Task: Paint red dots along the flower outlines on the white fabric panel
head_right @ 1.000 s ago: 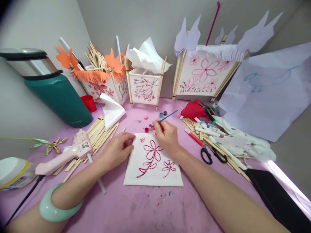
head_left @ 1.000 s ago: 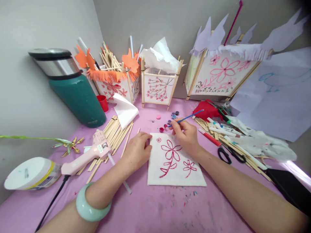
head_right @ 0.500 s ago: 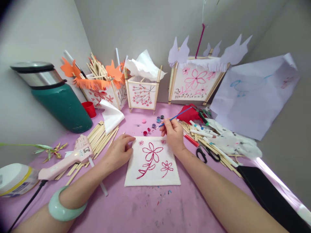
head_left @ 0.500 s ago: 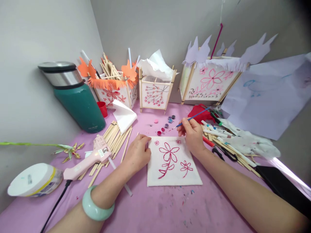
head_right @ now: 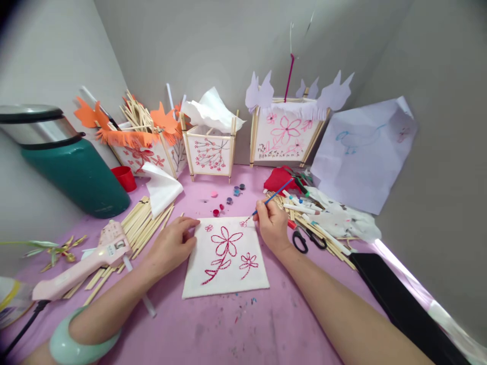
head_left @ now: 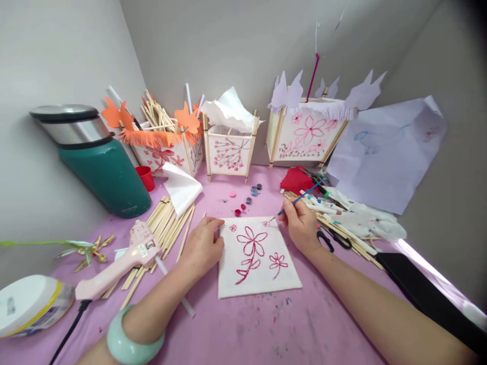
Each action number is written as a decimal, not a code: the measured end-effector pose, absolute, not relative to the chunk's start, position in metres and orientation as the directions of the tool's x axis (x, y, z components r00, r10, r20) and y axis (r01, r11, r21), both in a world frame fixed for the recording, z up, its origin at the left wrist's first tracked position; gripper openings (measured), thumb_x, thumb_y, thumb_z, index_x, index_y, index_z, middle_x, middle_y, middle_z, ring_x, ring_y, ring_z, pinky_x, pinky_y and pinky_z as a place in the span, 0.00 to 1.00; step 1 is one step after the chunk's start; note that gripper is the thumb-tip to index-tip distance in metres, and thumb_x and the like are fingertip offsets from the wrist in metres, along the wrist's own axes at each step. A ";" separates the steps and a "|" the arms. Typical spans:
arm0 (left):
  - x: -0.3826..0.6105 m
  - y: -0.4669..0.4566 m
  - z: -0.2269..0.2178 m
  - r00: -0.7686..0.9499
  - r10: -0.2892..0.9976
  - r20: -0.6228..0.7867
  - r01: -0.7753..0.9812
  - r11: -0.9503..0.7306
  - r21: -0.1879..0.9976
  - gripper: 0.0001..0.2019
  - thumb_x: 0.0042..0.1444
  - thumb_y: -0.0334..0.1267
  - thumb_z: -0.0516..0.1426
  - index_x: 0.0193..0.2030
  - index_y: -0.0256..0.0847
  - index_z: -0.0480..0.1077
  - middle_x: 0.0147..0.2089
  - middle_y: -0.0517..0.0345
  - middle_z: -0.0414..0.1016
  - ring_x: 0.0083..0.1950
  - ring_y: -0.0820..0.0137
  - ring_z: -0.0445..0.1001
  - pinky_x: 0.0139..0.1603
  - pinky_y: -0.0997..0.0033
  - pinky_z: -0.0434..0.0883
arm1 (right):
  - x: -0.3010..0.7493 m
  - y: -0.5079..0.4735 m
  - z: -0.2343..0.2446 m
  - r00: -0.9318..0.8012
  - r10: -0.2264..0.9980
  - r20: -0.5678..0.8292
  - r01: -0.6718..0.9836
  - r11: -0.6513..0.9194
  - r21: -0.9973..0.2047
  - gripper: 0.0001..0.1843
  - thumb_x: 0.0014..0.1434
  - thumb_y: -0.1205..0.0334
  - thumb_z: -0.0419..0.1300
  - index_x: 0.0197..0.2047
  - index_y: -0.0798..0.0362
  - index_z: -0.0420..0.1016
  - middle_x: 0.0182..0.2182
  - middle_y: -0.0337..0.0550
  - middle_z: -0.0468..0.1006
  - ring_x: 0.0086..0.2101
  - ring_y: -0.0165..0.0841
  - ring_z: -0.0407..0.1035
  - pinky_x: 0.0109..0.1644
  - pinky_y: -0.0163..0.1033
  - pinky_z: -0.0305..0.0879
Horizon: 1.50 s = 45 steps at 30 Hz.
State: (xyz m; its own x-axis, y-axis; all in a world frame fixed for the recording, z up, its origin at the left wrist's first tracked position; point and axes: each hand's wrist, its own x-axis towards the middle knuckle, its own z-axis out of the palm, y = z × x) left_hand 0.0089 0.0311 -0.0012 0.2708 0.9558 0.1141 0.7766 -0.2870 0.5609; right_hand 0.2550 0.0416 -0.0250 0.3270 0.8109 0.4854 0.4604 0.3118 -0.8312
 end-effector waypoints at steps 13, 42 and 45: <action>0.009 0.031 -0.004 0.275 0.951 0.141 0.785 -0.307 0.539 0.17 0.50 0.27 0.50 0.48 0.37 0.69 0.43 0.53 0.70 0.37 0.70 0.70 0.42 0.67 0.67 | 0.219 0.034 -0.008 0.006 0.872 0.490 0.452 0.435 -0.779 0.13 0.61 0.56 0.53 0.27 0.52 0.66 0.17 0.34 0.69 0.18 0.25 0.61 0.23 0.32 0.59; 0.008 0.033 -0.008 0.268 0.954 0.136 0.773 -0.298 0.561 0.17 0.50 0.26 0.51 0.47 0.38 0.69 0.43 0.55 0.70 0.35 0.71 0.70 0.37 0.69 0.66 | 0.214 0.041 -0.018 -0.092 0.799 0.595 0.584 0.527 -0.618 0.11 0.62 0.60 0.52 0.29 0.52 0.67 0.23 0.37 0.73 0.23 0.28 0.68 0.30 0.34 0.63; 0.008 0.033 -0.008 0.270 0.954 0.133 0.772 -0.297 0.562 0.17 0.50 0.26 0.51 0.47 0.39 0.69 0.43 0.55 0.70 0.35 0.70 0.69 0.36 0.69 0.66 | 0.215 0.042 -0.018 -0.095 0.800 0.592 0.591 0.524 -0.613 0.10 0.62 0.59 0.52 0.30 0.51 0.68 0.23 0.38 0.73 0.23 0.28 0.68 0.30 0.35 0.63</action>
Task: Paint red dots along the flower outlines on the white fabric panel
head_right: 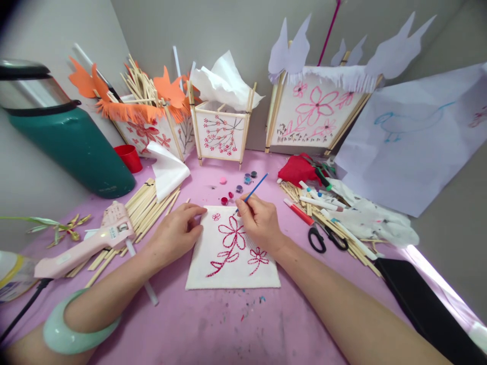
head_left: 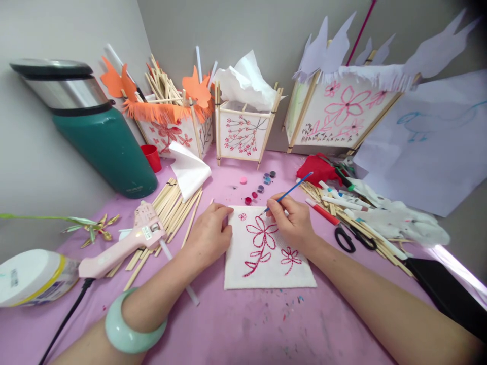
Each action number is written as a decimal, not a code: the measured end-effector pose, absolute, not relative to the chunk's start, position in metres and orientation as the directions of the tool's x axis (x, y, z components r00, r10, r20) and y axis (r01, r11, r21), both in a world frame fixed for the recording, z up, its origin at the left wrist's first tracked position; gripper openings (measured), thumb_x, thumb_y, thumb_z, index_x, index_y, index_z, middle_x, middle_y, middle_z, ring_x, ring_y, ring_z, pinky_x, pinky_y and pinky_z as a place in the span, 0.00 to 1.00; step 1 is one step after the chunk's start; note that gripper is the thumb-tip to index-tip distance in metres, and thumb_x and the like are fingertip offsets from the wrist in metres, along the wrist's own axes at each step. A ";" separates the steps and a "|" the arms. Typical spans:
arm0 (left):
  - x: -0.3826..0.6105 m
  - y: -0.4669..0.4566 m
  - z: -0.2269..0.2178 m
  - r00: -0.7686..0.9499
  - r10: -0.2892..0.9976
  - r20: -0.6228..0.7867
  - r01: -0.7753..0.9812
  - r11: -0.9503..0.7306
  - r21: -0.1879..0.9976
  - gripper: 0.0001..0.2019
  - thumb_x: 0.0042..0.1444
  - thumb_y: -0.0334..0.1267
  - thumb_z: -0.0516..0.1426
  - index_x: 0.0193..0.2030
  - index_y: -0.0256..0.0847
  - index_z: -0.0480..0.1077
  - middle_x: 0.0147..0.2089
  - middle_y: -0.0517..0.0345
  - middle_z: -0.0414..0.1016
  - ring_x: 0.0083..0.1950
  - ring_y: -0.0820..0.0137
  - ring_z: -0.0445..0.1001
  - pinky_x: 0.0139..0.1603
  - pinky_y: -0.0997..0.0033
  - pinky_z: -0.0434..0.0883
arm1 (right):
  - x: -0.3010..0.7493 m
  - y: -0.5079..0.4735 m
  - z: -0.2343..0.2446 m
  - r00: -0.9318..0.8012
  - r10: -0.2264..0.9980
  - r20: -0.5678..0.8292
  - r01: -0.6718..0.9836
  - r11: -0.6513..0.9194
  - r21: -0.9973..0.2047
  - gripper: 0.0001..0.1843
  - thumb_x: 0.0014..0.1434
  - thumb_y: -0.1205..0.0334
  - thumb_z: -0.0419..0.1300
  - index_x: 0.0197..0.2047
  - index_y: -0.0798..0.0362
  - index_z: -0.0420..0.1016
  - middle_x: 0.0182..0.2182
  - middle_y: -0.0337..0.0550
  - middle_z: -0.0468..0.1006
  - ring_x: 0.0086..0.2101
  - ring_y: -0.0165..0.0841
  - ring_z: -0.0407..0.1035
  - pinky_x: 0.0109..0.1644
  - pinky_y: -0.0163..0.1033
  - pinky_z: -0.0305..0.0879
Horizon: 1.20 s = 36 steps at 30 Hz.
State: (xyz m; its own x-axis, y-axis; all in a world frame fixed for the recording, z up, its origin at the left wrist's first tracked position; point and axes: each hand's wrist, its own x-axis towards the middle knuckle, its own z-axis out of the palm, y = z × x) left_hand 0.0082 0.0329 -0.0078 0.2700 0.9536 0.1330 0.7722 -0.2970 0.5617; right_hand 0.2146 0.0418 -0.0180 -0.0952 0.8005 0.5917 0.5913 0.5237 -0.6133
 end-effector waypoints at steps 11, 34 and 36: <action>0.009 0.034 -0.009 0.271 0.952 0.142 0.777 -0.304 0.551 0.17 0.50 0.26 0.51 0.47 0.38 0.70 0.43 0.55 0.70 0.33 0.71 0.68 0.35 0.69 0.66 | 0.214 0.042 -0.017 -0.101 0.792 0.602 0.598 0.532 -0.600 0.10 0.62 0.60 0.52 0.29 0.53 0.68 0.23 0.38 0.73 0.23 0.27 0.68 0.30 0.33 0.62; 0.008 0.034 -0.009 0.269 0.953 0.143 0.771 -0.302 0.560 0.17 0.50 0.26 0.51 0.47 0.38 0.70 0.43 0.55 0.70 0.33 0.72 0.69 0.35 0.70 0.66 | 0.214 0.043 -0.018 -0.118 0.773 0.624 0.591 0.560 -0.581 0.11 0.62 0.62 0.53 0.28 0.53 0.68 0.23 0.38 0.73 0.23 0.26 0.67 0.29 0.33 0.62; 0.008 0.033 -0.009 0.268 0.953 0.141 0.771 -0.300 0.562 0.18 0.50 0.26 0.51 0.47 0.38 0.70 0.43 0.55 0.70 0.33 0.72 0.69 0.35 0.70 0.66 | 0.214 0.043 -0.018 -0.122 0.770 0.627 0.589 0.564 -0.578 0.11 0.62 0.62 0.53 0.28 0.53 0.68 0.23 0.38 0.73 0.23 0.26 0.67 0.29 0.33 0.62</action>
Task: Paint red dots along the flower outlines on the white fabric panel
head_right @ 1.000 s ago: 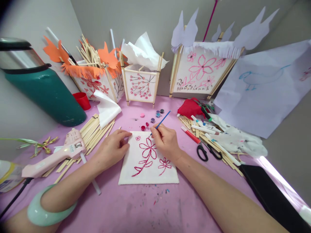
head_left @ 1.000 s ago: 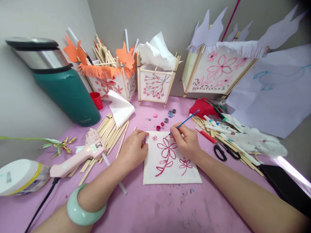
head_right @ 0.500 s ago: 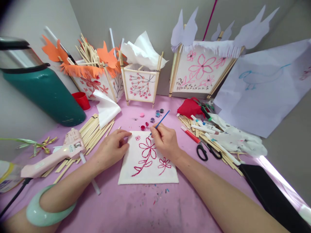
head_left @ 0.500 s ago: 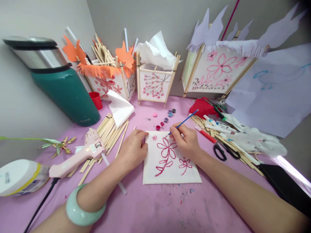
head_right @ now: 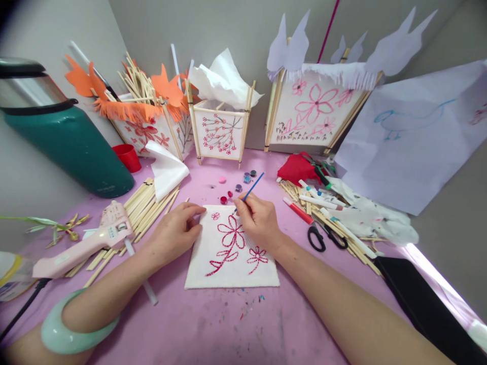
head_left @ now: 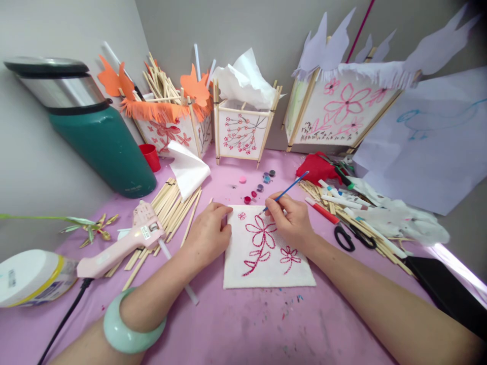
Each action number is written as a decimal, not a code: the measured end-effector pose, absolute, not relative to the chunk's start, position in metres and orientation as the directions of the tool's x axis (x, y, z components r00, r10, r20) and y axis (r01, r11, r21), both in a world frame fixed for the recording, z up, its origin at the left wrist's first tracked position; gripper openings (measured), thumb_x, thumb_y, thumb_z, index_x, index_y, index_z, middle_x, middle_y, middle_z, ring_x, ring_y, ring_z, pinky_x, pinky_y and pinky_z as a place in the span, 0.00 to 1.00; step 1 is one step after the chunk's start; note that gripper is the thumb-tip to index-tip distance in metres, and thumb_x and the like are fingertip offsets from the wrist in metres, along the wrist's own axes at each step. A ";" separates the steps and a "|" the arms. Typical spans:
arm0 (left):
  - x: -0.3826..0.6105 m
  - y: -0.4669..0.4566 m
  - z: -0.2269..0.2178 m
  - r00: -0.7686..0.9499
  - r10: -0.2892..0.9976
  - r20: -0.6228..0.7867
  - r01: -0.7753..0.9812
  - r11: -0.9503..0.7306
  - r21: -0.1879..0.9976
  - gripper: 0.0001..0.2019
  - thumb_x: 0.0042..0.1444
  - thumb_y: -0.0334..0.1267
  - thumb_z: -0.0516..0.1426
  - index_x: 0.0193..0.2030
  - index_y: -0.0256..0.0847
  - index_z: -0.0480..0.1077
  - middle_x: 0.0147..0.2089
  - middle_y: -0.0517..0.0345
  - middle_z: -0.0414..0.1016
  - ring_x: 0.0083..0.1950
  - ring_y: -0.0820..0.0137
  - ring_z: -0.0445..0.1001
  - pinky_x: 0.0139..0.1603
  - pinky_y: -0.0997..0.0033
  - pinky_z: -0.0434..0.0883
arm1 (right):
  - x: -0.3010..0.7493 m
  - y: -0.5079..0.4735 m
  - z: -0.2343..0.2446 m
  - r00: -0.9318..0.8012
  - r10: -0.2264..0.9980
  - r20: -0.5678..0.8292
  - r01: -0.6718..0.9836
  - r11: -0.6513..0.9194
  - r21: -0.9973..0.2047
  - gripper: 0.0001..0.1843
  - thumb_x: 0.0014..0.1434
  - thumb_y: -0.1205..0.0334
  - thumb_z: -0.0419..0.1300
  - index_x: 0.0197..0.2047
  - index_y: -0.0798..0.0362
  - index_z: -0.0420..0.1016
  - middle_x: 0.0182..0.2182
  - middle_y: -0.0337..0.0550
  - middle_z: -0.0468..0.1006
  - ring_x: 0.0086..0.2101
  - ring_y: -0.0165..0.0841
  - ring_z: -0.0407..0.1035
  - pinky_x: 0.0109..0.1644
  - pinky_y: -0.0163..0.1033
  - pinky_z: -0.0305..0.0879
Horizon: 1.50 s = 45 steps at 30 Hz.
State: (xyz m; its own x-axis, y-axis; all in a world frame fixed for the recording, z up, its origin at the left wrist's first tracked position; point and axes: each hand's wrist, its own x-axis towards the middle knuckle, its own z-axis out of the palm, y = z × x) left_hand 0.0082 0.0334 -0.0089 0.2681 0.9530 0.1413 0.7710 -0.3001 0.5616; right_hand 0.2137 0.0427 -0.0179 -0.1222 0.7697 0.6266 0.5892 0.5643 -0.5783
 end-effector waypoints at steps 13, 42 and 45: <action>0.008 0.033 -0.009 0.264 0.954 0.142 0.775 -0.297 0.557 0.17 0.50 0.27 0.51 0.47 0.38 0.70 0.44 0.55 0.70 0.34 0.71 0.69 0.35 0.70 0.66 | 0.214 0.042 -0.016 -0.130 0.773 0.621 0.602 0.559 -0.570 0.12 0.62 0.62 0.53 0.26 0.53 0.67 0.22 0.38 0.72 0.21 0.26 0.65 0.28 0.32 0.60; 0.008 0.033 -0.008 0.266 0.954 0.138 0.781 -0.297 0.550 0.17 0.50 0.27 0.51 0.48 0.38 0.70 0.45 0.54 0.70 0.35 0.70 0.70 0.37 0.69 0.67 | 0.214 0.042 -0.017 -0.127 0.785 0.607 0.619 0.541 -0.570 0.15 0.61 0.59 0.53 0.24 0.53 0.67 0.20 0.38 0.72 0.19 0.25 0.64 0.25 0.32 0.58; 0.008 0.033 -0.009 0.270 0.953 0.139 0.779 -0.300 0.550 0.17 0.50 0.27 0.51 0.47 0.39 0.70 0.45 0.54 0.70 0.35 0.70 0.70 0.36 0.69 0.67 | 0.214 0.042 -0.017 -0.131 0.783 0.609 0.616 0.545 -0.568 0.15 0.61 0.59 0.53 0.24 0.53 0.66 0.19 0.38 0.72 0.19 0.25 0.64 0.24 0.32 0.58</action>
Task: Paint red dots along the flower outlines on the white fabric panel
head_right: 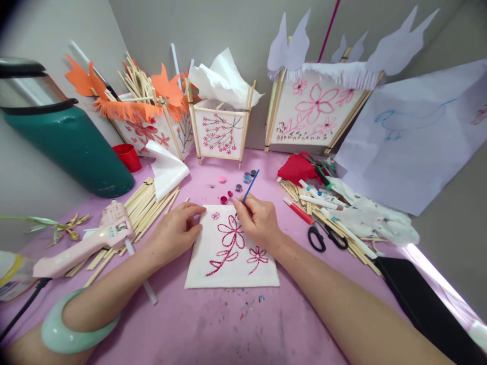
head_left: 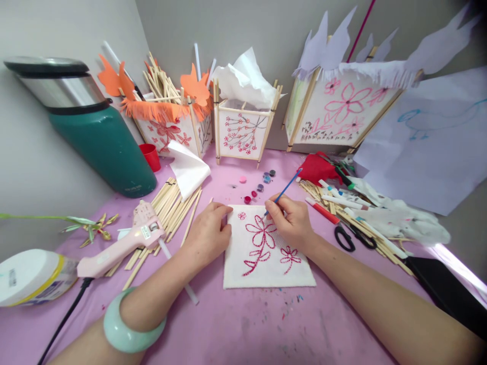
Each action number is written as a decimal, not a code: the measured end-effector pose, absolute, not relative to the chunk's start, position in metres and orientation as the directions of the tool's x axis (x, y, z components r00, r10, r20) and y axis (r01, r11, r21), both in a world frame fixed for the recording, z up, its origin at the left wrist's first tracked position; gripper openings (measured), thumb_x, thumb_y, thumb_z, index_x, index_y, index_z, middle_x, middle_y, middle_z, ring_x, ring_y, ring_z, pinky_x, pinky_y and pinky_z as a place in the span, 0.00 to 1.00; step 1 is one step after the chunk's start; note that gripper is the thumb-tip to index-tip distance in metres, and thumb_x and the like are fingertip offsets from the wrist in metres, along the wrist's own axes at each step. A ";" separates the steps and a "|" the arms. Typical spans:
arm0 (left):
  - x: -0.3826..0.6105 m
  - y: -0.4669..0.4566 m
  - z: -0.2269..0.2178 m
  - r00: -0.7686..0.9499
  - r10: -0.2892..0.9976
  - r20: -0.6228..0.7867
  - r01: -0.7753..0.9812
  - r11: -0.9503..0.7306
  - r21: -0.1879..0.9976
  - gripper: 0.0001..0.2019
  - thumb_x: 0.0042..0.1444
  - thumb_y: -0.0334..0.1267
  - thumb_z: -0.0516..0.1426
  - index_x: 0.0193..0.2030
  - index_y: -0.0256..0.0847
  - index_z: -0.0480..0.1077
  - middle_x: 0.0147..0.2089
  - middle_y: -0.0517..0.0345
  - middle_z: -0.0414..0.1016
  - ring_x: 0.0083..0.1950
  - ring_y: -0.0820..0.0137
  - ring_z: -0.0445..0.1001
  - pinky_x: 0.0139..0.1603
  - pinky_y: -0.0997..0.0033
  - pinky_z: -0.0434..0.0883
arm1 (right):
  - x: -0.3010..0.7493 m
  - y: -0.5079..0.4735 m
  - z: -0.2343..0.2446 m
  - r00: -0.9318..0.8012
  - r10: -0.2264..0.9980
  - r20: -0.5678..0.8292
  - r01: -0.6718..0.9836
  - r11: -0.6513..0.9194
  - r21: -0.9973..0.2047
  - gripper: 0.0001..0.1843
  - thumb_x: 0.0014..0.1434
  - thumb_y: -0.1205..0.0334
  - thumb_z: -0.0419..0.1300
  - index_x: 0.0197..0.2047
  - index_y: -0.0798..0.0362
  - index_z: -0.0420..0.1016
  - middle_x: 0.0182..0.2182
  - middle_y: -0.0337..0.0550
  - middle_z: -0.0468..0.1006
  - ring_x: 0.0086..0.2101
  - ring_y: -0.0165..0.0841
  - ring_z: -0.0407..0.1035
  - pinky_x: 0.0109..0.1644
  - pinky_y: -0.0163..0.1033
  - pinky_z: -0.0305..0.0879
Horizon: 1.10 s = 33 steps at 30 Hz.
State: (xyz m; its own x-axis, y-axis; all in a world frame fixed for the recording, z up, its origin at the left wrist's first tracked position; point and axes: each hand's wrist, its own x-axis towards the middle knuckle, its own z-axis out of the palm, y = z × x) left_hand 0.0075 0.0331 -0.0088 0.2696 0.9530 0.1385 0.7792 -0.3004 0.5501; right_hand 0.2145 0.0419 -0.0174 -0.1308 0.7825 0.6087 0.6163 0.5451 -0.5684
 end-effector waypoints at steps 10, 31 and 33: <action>0.008 0.033 -0.009 0.267 0.954 0.137 0.773 -0.297 0.560 0.17 0.50 0.27 0.51 0.47 0.39 0.69 0.45 0.54 0.70 0.35 0.71 0.70 0.37 0.69 0.67 | 0.215 0.041 -0.017 -0.143 0.783 0.606 0.614 0.550 -0.566 0.14 0.60 0.61 0.53 0.24 0.53 0.65 0.17 0.36 0.70 0.17 0.25 0.61 0.22 0.32 0.56; 0.008 0.032 -0.009 0.268 0.953 0.141 0.771 -0.300 0.561 0.17 0.50 0.27 0.51 0.47 0.39 0.69 0.46 0.54 0.70 0.35 0.70 0.70 0.36 0.69 0.67 | 0.215 0.042 -0.018 -0.122 0.817 0.564 0.580 0.520 -0.627 0.14 0.60 0.61 0.53 0.23 0.52 0.64 0.16 0.34 0.68 0.16 0.24 0.60 0.21 0.32 0.55; 0.008 0.033 -0.010 0.269 0.953 0.140 0.771 -0.300 0.561 0.17 0.50 0.27 0.51 0.47 0.39 0.69 0.45 0.54 0.70 0.35 0.70 0.70 0.36 0.69 0.67 | 0.216 0.042 -0.018 -0.126 0.815 0.565 0.582 0.522 -0.623 0.14 0.60 0.61 0.53 0.23 0.53 0.64 0.16 0.34 0.68 0.16 0.24 0.61 0.22 0.32 0.55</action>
State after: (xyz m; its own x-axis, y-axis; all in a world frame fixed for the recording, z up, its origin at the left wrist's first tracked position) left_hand 0.0082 0.0326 -0.0096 0.2693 0.9529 0.1396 0.7711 -0.3002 0.5614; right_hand 0.2156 0.0417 -0.0181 -0.1265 0.8153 0.5651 0.5819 0.5223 -0.6233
